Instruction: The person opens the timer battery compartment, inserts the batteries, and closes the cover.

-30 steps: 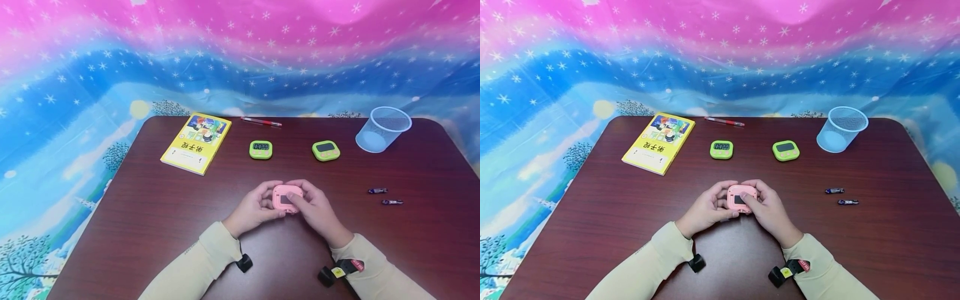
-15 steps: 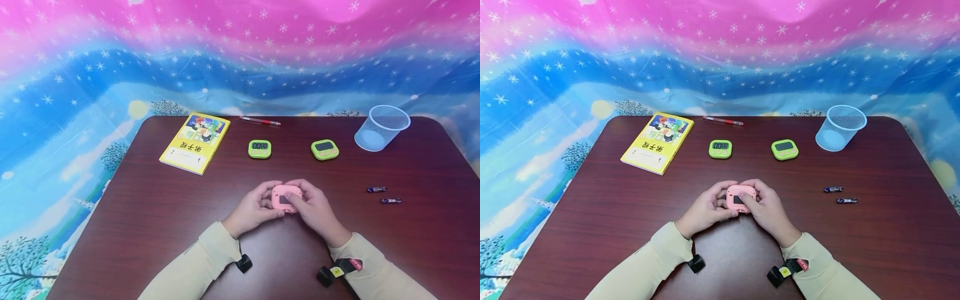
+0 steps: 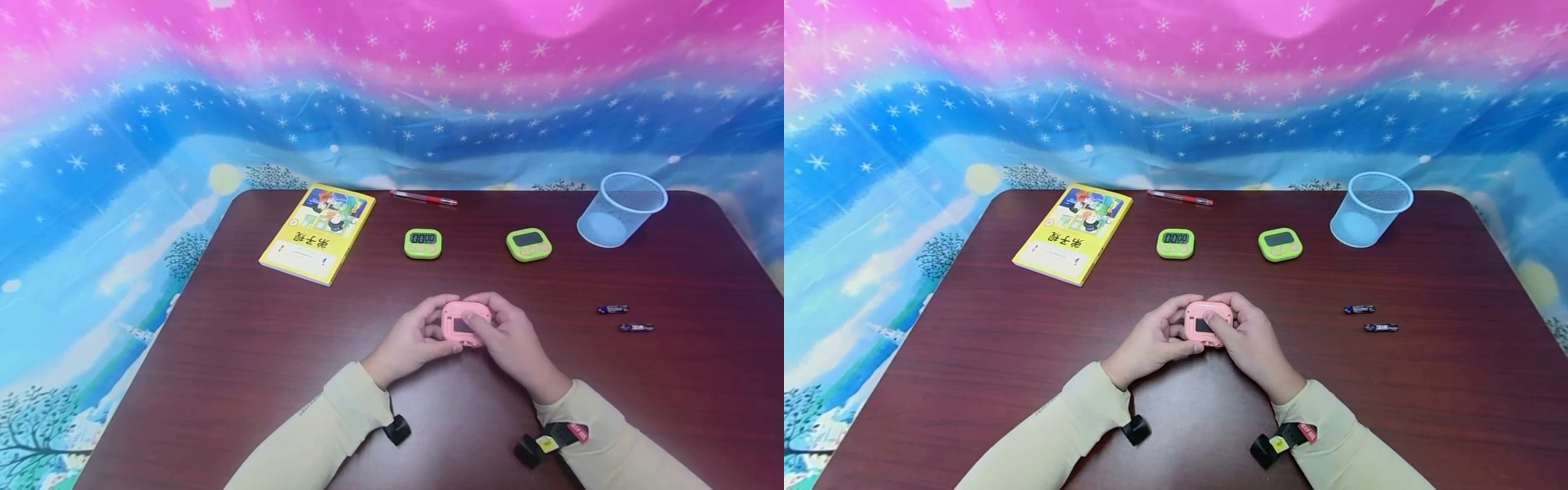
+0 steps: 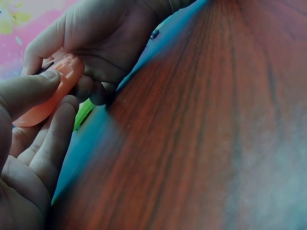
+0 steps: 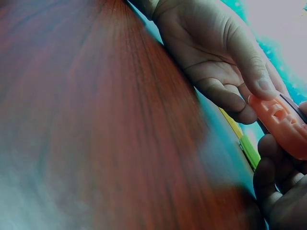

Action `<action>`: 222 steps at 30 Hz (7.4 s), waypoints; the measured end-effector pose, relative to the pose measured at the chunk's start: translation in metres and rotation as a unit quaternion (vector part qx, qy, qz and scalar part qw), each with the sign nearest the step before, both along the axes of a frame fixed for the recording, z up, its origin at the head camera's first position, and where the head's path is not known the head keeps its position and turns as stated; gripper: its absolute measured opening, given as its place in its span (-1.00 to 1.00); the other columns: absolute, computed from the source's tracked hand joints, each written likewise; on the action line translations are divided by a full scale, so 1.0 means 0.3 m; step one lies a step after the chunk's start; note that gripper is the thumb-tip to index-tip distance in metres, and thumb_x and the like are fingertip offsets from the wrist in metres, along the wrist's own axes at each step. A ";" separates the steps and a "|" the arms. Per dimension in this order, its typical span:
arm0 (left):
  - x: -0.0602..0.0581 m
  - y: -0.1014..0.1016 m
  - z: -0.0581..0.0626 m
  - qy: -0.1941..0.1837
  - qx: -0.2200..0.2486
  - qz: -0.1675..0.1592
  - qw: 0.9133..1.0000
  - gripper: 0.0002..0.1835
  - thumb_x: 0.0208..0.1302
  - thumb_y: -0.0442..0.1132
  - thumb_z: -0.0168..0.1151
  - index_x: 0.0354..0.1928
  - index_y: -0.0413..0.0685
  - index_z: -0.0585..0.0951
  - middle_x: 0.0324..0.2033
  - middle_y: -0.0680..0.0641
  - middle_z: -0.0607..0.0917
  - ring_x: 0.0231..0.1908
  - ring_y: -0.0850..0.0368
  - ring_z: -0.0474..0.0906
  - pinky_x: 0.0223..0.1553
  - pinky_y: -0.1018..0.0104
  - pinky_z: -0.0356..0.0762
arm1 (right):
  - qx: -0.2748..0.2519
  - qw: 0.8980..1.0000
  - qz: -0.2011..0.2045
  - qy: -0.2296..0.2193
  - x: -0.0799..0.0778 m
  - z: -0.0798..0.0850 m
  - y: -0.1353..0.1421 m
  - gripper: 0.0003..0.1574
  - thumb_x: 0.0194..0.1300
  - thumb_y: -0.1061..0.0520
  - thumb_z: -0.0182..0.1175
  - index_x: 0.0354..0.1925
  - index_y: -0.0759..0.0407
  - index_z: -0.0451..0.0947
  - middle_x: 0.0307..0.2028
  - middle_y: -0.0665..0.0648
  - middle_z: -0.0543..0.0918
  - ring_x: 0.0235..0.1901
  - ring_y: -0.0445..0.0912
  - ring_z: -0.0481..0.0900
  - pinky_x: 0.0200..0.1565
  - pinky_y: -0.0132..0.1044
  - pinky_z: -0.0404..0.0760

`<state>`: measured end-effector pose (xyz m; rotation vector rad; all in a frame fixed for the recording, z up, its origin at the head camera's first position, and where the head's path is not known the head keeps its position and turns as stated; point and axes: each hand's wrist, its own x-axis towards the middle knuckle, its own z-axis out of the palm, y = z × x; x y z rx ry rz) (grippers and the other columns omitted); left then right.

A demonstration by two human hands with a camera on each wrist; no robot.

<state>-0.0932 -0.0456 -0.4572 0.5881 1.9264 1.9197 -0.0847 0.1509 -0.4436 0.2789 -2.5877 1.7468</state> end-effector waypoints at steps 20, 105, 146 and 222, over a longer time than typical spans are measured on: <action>0.001 -0.001 -0.001 -0.009 -0.004 0.002 1.000 -0.18 0.15 -0.52 0.43 0.44 -0.17 0.30 0.19 -0.18 0.59 -0.24 0.21 0.68 -0.12 0.35 0.70 | -0.003 0.999 -0.030 -0.017 0.000 -0.008 -0.014 -0.82 0.41 0.15 0.25 -0.07 0.18 0.64 -0.34 0.08 0.71 -0.36 -0.17 0.56 -0.37 -0.42 0.56; 0.025 0.032 -0.006 -0.026 0.035 0.006 0.999 -0.17 0.17 -0.55 0.39 0.45 -0.17 0.25 0.24 -0.17 0.53 -0.18 0.10 0.73 -0.09 0.22 0.72 | -0.024 0.997 -0.058 0.046 0.003 -0.016 0.018 -0.74 0.32 0.19 0.36 -0.04 0.19 0.64 -0.34 0.10 0.67 -0.41 -0.17 0.56 -0.40 -0.46 0.55; 0.027 0.022 0.006 -0.048 0.027 -0.032 0.998 -0.21 0.13 -0.55 0.42 0.39 -0.08 0.33 0.14 -0.21 0.60 -0.15 0.13 0.72 -0.08 0.21 0.72 | 0.174 0.964 0.117 0.163 -0.048 0.028 0.151 -0.69 0.22 0.23 0.43 -0.03 0.13 0.77 -0.36 -0.22 0.52 -0.37 -0.31 0.46 -0.38 -0.45 0.45; 0.019 0.025 0.005 -0.056 0.039 -0.036 0.997 -0.18 0.18 -0.61 0.34 0.45 -0.23 0.21 0.17 -0.39 0.57 -0.10 0.12 0.69 -0.04 0.23 0.71 | 0.269 0.959 0.051 0.073 -0.073 0.001 0.248 -0.82 0.20 0.14 0.46 -0.17 0.01 0.78 -0.35 -0.09 0.60 -0.36 -0.15 0.48 -0.32 -0.25 0.49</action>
